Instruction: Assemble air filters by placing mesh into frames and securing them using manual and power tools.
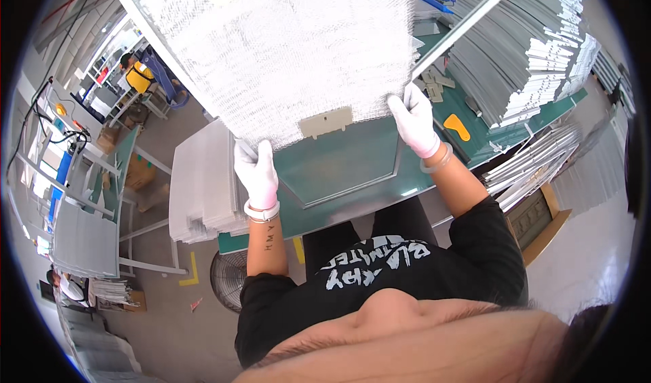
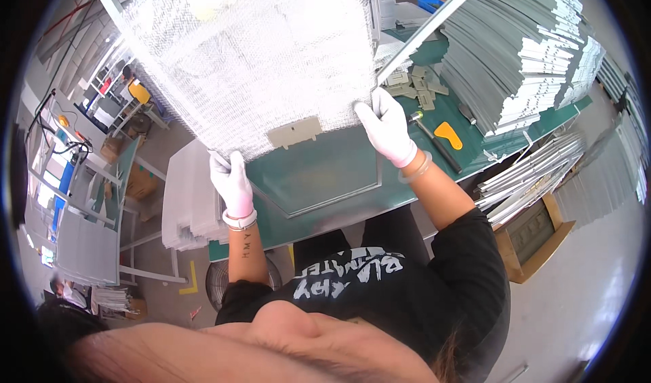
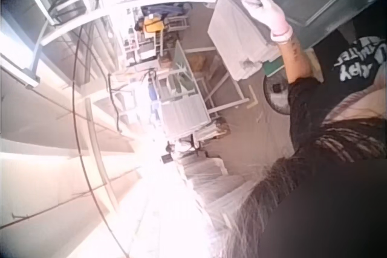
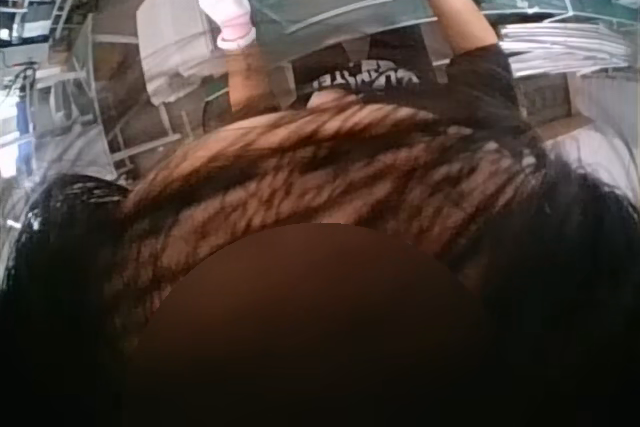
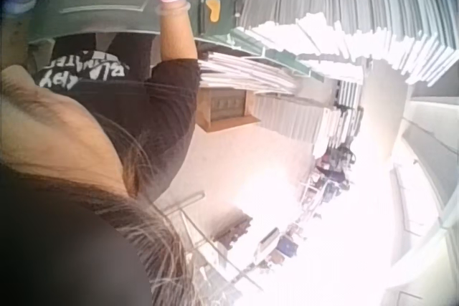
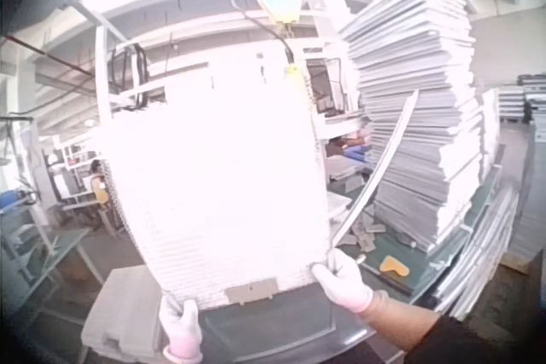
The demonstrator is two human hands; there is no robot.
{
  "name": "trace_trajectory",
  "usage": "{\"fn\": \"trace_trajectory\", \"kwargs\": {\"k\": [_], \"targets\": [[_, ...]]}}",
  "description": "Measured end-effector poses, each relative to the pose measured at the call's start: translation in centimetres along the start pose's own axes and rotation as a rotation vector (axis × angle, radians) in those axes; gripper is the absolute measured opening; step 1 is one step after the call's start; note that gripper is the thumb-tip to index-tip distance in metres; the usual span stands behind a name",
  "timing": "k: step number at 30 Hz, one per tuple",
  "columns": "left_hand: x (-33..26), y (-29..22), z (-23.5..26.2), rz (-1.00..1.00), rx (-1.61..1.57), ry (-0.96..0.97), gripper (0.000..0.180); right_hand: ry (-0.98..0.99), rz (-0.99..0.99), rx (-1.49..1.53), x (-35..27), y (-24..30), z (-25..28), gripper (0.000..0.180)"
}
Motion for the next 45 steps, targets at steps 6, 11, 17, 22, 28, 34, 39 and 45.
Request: {"fn": "trace_trajectory", "kwargs": {"k": [6,11,17,22,28,34,39,45], "targets": [[-6.8,6.1,5.3,0.260,0.154,0.092,0.037,0.277,-0.164,-0.129,-6.4,-7.2,0.3,0.038],[-3.6,0.7,3.5,0.303,-0.009,0.269,0.045,0.265,-0.013,0.101,-2.9,-2.5,1.8,0.045],[1.4,-1.5,1.7,0.130,0.086,0.160,0.041,0.151,-0.124,0.106,1.2,-0.8,1.3,0.026],[-3.4,2.5,4.4,0.160,0.065,0.071,0.041,0.177,-0.166,0.184,-2.1,-2.6,-0.3,0.029],[-6.1,3.9,5.2,0.138,0.035,0.103,0.050,0.195,-0.155,0.198,-5.0,-6.1,-0.3,0.034],[-1.1,-2.2,2.8,0.237,0.048,0.278,0.042,0.343,-0.132,0.181,-0.5,-1.6,1.9,0.033],[0.2,-4.3,1.1,0.081,0.065,0.042,0.028,0.307,-0.046,-0.108,2.7,2.5,1.7,0.023],[-2.8,-4.8,-1.4,-0.041,-0.148,0.281,0.005,0.124,0.127,0.069,-0.9,1.5,3.4,0.033]]}}
Point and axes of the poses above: each hand's wrist, its own x-axis towards the middle knuckle, its own z-axis out of the back of the hand, y = z × x, the point moved 1 cm from there along x, towards the middle knuckle, and after that the axes turned 15 degrees about -x, right-handed, at the moved point
